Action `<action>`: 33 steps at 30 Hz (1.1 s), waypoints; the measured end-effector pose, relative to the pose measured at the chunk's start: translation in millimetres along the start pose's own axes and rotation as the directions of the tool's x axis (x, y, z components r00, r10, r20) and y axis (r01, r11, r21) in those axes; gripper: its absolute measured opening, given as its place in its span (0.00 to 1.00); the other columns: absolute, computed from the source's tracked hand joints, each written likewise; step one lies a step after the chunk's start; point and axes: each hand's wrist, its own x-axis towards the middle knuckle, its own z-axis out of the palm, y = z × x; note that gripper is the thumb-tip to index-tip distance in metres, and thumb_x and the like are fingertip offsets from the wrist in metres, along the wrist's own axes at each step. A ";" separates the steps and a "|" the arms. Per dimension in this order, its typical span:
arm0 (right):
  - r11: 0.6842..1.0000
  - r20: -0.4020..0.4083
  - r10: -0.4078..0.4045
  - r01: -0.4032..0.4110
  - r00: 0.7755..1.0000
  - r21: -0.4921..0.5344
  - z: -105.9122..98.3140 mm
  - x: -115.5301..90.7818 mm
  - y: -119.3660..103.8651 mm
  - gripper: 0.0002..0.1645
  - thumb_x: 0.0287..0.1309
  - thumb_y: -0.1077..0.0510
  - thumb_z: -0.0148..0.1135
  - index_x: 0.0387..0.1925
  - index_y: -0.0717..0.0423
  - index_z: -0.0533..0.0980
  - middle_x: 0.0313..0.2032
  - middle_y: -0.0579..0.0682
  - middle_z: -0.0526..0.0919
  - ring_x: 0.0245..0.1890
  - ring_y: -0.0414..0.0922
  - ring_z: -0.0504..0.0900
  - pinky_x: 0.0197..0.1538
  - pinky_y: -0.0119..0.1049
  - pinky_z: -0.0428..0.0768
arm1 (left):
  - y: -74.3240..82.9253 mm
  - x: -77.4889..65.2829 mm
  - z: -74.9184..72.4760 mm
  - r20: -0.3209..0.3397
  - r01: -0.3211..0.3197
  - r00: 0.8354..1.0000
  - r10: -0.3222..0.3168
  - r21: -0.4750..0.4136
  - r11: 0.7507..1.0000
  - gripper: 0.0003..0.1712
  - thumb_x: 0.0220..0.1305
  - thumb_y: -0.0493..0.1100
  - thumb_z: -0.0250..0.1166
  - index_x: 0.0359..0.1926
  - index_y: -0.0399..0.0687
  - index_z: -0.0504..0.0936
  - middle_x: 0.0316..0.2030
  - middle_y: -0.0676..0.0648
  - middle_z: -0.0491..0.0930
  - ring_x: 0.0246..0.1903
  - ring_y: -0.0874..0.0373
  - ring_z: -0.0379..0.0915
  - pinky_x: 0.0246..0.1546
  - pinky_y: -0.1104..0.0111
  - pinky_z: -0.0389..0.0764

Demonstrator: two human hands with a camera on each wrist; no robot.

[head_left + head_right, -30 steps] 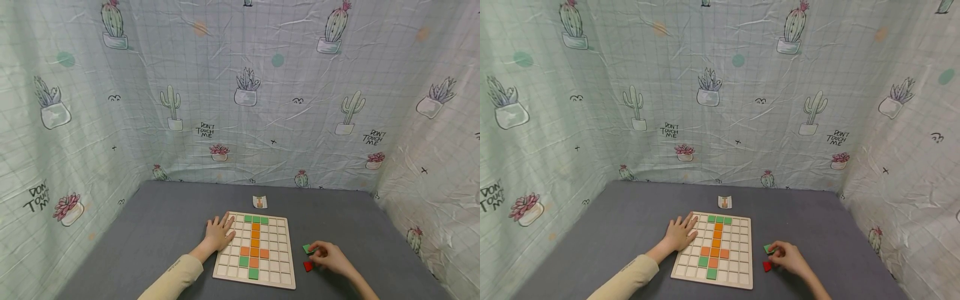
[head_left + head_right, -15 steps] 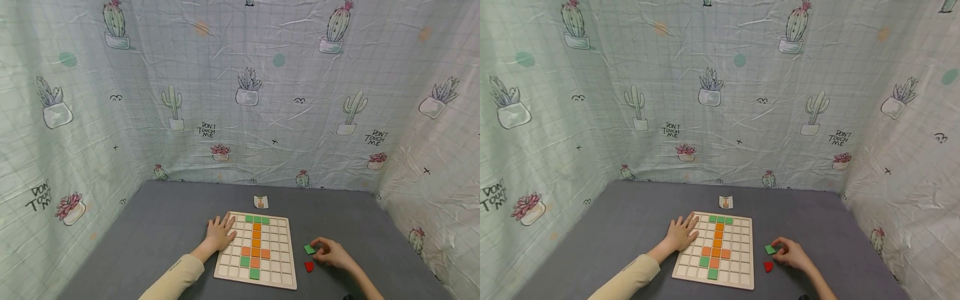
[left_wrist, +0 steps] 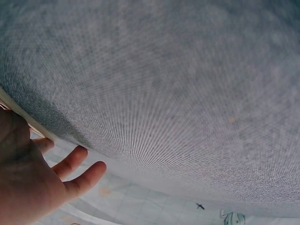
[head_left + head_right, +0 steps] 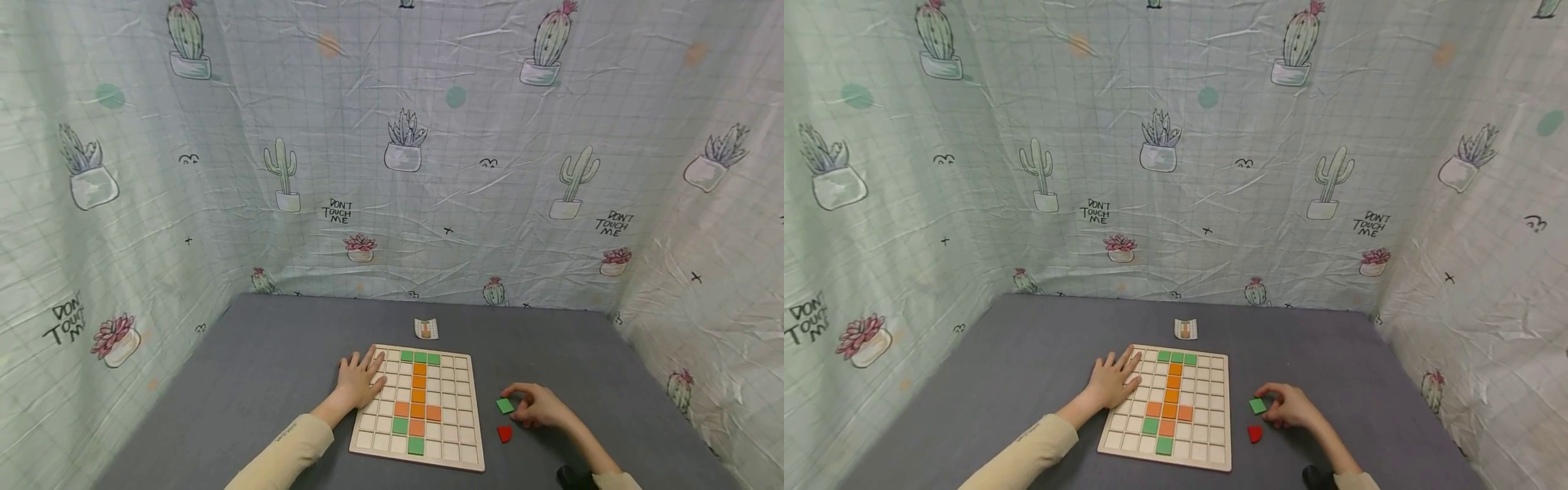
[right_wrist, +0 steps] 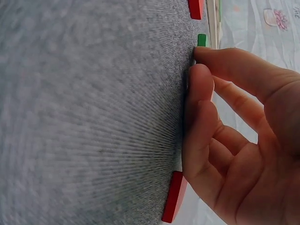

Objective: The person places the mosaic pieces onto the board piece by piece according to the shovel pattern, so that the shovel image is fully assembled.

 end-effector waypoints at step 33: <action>0.994 -0.144 0.058 -0.070 0.988 -0.082 9.1 -2.4 -5.8 0.17 0.43 0.59 0.67 0.35 0.59 0.71 0.14 0.47 0.76 0.12 0.40 0.74 0.15 0.32 0.70 | 0.7 -1.0 2.1 -0.024 0.006 1.000 -0.006 0.004 1.000 0.32 0.64 0.62 0.42 0.66 0.57 0.58 0.66 0.48 0.57 0.55 0.45 0.61 0.41 0.50 0.64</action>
